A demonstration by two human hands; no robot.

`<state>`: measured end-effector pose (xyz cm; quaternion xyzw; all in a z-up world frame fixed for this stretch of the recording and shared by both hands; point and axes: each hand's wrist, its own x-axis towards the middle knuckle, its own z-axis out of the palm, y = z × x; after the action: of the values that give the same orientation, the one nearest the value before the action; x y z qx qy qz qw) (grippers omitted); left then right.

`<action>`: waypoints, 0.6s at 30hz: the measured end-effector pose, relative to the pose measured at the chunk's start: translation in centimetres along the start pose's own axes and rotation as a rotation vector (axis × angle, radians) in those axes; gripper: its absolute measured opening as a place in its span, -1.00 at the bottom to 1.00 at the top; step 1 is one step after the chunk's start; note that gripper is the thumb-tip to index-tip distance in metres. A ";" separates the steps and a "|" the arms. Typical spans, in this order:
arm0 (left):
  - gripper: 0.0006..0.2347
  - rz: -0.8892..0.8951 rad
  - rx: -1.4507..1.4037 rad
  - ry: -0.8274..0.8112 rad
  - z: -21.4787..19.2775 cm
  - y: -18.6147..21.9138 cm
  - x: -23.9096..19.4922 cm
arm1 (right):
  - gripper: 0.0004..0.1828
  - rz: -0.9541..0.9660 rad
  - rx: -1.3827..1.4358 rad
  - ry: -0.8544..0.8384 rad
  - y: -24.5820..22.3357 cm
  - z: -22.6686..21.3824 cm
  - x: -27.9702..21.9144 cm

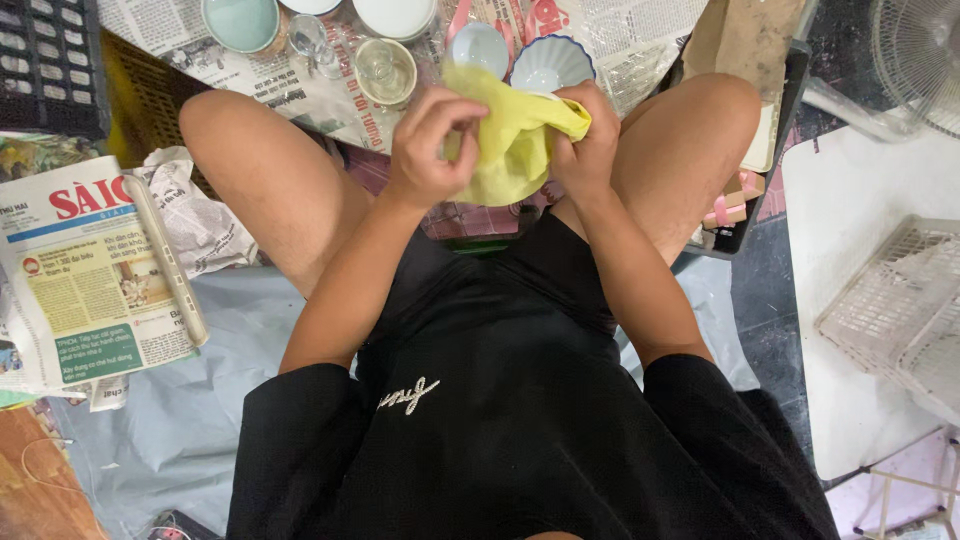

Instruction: The person sits cross-legged and wipes various small ceramic bowls and cups with a yellow cloth. They handle items one at a time, wiping the exterior and interior surfaces, then placing them back on the table.

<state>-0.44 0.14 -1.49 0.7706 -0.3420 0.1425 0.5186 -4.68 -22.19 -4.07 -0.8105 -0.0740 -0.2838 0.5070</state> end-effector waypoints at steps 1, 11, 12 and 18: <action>-0.79 -0.012 -0.040 -0.021 0.0 0.0 -0.2 | -0.78 -0.012 -0.012 0.002 0.0 0.1 0.0; -0.79 -0.205 -0.097 0.039 1.4 -0.3 -0.2 | -0.78 -0.100 -0.049 0.046 -0.3 0.7 -0.1; -0.81 -0.248 -0.122 0.031 1.3 -0.3 -0.2 | -0.78 -0.124 -0.030 0.042 -0.4 0.7 -0.1; -0.83 -0.144 -0.074 -0.086 0.7 -0.4 -0.3 | -0.72 -0.217 0.028 -0.003 -1.7 0.8 0.7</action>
<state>-0.47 -0.24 -2.25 0.7789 -0.3126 0.0587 0.5405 -4.48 -20.82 -2.63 -0.7910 -0.1658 -0.3347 0.4846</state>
